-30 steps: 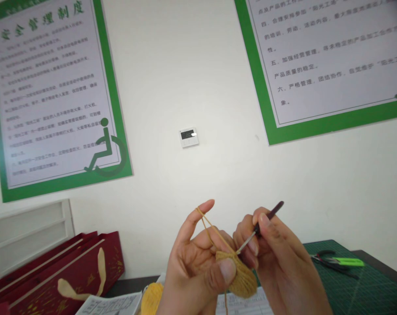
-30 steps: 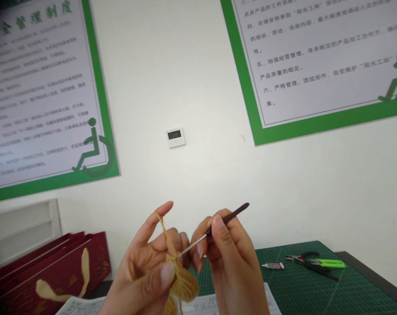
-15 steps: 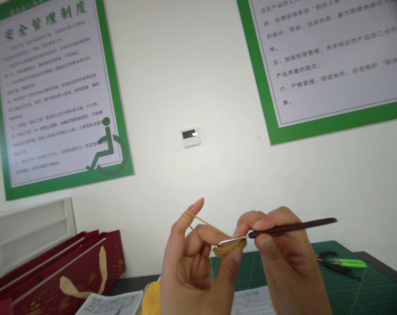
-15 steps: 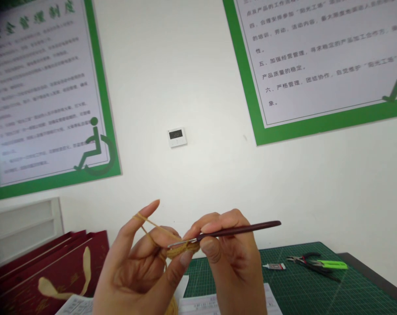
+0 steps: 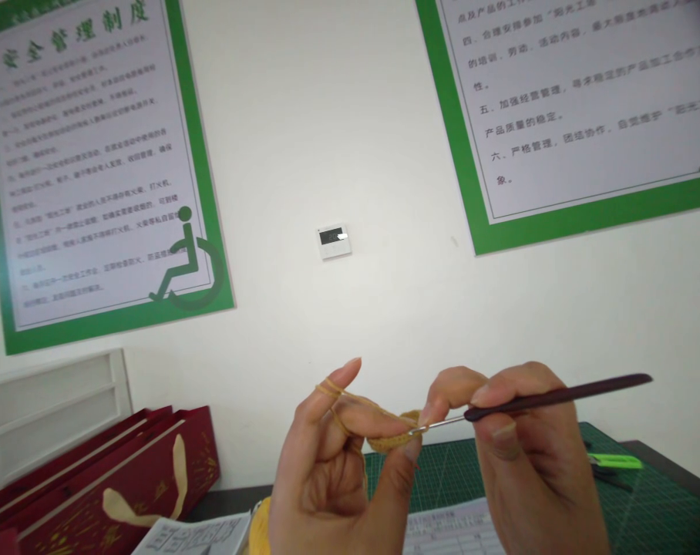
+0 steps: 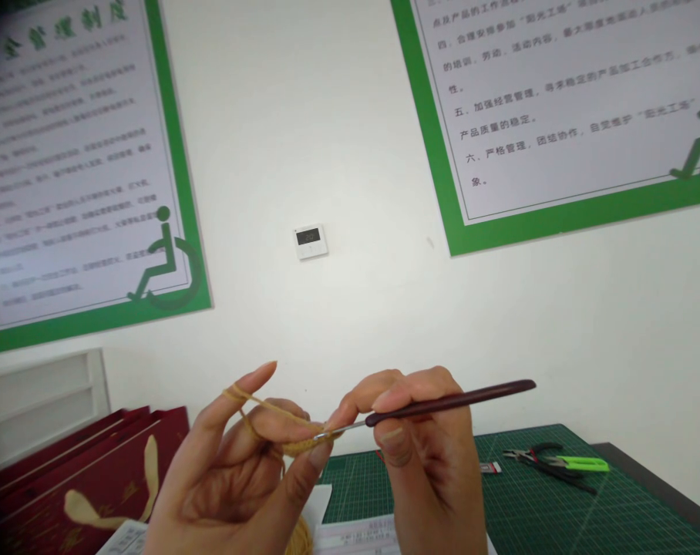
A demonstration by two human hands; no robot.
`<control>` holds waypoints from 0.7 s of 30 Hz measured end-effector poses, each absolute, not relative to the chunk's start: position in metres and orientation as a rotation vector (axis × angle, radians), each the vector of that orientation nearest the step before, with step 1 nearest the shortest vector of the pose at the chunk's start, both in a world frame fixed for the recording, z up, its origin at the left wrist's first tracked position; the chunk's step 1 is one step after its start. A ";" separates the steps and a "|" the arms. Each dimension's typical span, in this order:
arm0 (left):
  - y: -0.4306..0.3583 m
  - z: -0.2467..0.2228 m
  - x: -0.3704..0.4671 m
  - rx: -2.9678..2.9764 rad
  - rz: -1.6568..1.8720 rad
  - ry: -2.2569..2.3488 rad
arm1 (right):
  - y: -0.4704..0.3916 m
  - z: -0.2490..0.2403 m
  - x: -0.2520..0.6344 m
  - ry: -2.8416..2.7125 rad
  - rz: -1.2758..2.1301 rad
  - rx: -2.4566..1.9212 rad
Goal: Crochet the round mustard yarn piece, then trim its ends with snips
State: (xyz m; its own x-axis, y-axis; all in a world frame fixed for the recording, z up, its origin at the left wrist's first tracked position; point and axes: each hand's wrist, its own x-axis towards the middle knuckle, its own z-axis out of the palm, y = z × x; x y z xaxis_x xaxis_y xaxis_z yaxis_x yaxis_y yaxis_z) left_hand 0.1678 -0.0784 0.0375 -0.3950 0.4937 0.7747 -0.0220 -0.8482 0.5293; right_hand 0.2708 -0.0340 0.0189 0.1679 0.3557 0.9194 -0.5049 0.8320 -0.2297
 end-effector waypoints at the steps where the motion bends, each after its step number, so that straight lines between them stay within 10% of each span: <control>1: -0.078 0.038 0.168 1.509 2.301 0.637 | -0.035 0.020 0.271 -1.262 0.589 0.143; 21: -0.079 0.036 0.166 1.552 2.271 0.697 | -0.042 0.026 0.285 -1.411 0.119 -0.003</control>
